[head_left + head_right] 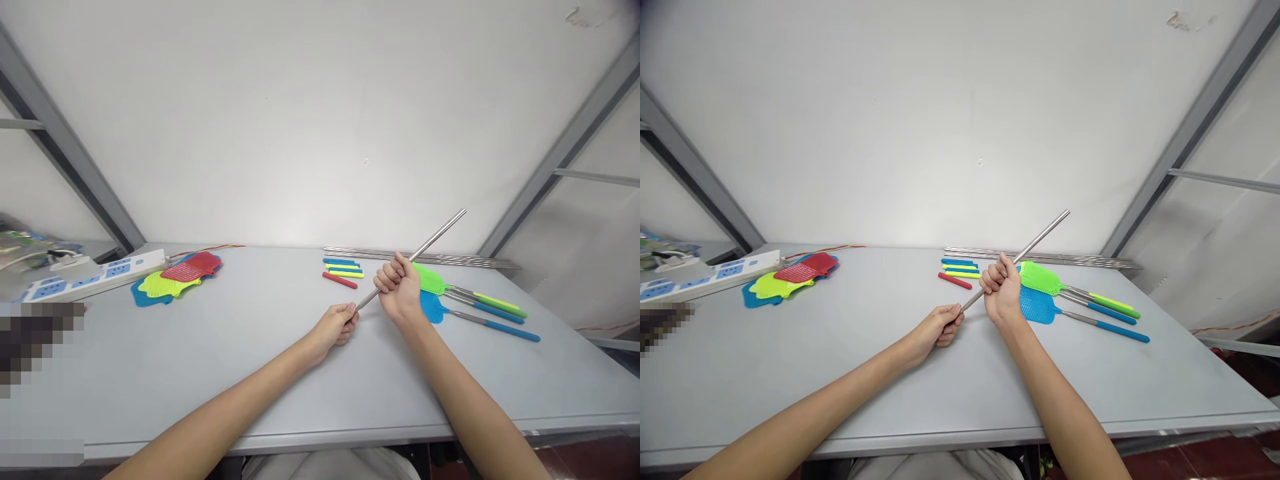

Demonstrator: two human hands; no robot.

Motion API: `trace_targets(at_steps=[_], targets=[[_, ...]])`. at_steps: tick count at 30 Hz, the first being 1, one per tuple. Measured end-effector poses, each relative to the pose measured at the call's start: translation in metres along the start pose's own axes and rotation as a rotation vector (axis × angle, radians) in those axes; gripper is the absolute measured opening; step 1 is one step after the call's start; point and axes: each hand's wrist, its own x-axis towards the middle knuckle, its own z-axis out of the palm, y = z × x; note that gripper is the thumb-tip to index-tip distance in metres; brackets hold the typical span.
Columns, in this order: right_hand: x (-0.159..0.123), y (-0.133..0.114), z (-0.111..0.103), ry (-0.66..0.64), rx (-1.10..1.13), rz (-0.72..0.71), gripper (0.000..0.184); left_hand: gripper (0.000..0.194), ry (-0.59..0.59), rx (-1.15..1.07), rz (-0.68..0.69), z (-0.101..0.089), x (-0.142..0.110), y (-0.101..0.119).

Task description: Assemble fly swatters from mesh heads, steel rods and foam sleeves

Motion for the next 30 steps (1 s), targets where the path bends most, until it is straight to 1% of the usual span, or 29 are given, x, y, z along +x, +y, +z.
trace_targets(at_steps=[5,14,19,23,26,30], targets=[[0.000,0.000,0.000,0.005,0.017,0.022,0.036,0.031,0.053,-0.023,0.012,-0.001,0.002,-0.001],[-0.001,0.008,0.000,0.033,0.060,0.093,0.034,0.035,0.249,-0.010,0.130,-0.007,0.007,0.006],[0.002,0.012,-0.003,0.068,0.115,0.151,0.033,0.031,0.389,0.009,0.222,-0.016,0.008,0.013],[0.004,0.015,-0.006,0.109,0.169,0.222,0.028,0.024,0.510,0.003,0.297,-0.023,0.009,0.021],[0.005,0.016,-0.007,0.145,0.211,0.272,0.023,0.020,0.578,-0.018,0.348,-0.028,0.010,0.024],[0.006,0.014,-0.010,0.188,0.246,0.309,0.020,0.021,0.677,-0.085,0.414,-0.036,0.012,0.026]])
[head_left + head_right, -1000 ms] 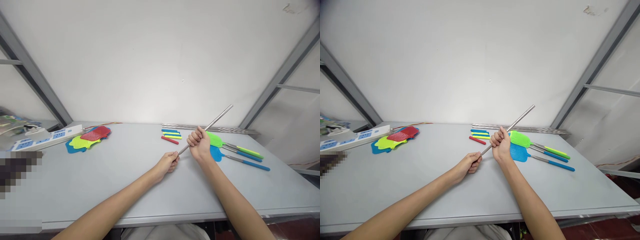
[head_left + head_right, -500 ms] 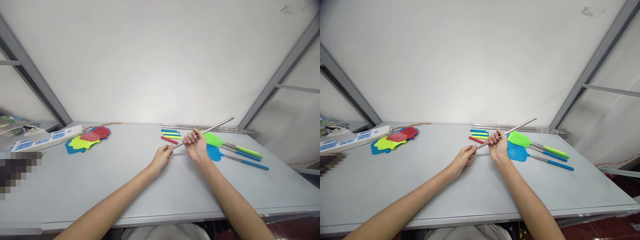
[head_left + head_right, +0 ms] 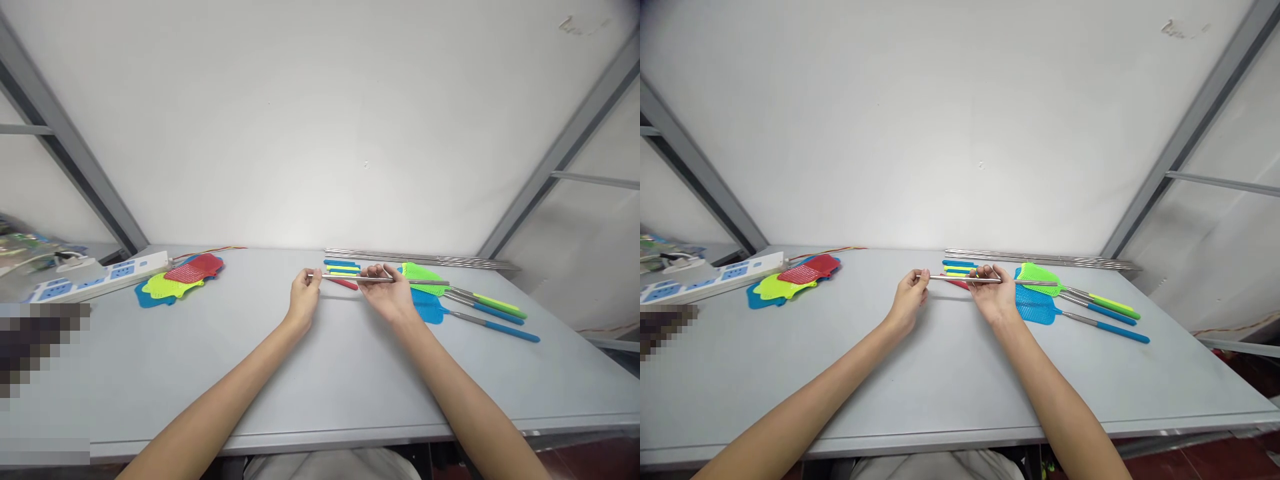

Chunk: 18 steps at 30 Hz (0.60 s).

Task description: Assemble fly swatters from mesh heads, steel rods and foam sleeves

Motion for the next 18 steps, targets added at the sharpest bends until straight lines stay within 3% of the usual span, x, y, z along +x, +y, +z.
trace_targets(at_steps=[10,14,18], targets=[[0.007,-0.005,-0.008,0.141,0.061,0.041,0.022,0.031,0.247,-0.200,-0.008,-0.008,0.012,0.006],[0.013,-0.005,-0.014,0.201,0.084,0.009,0.024,0.023,0.391,-0.252,0.007,-0.010,0.016,0.007],[0.015,-0.009,-0.018,0.252,0.120,-0.040,0.025,0.029,0.497,-0.297,-0.023,-0.013,0.019,0.006]])
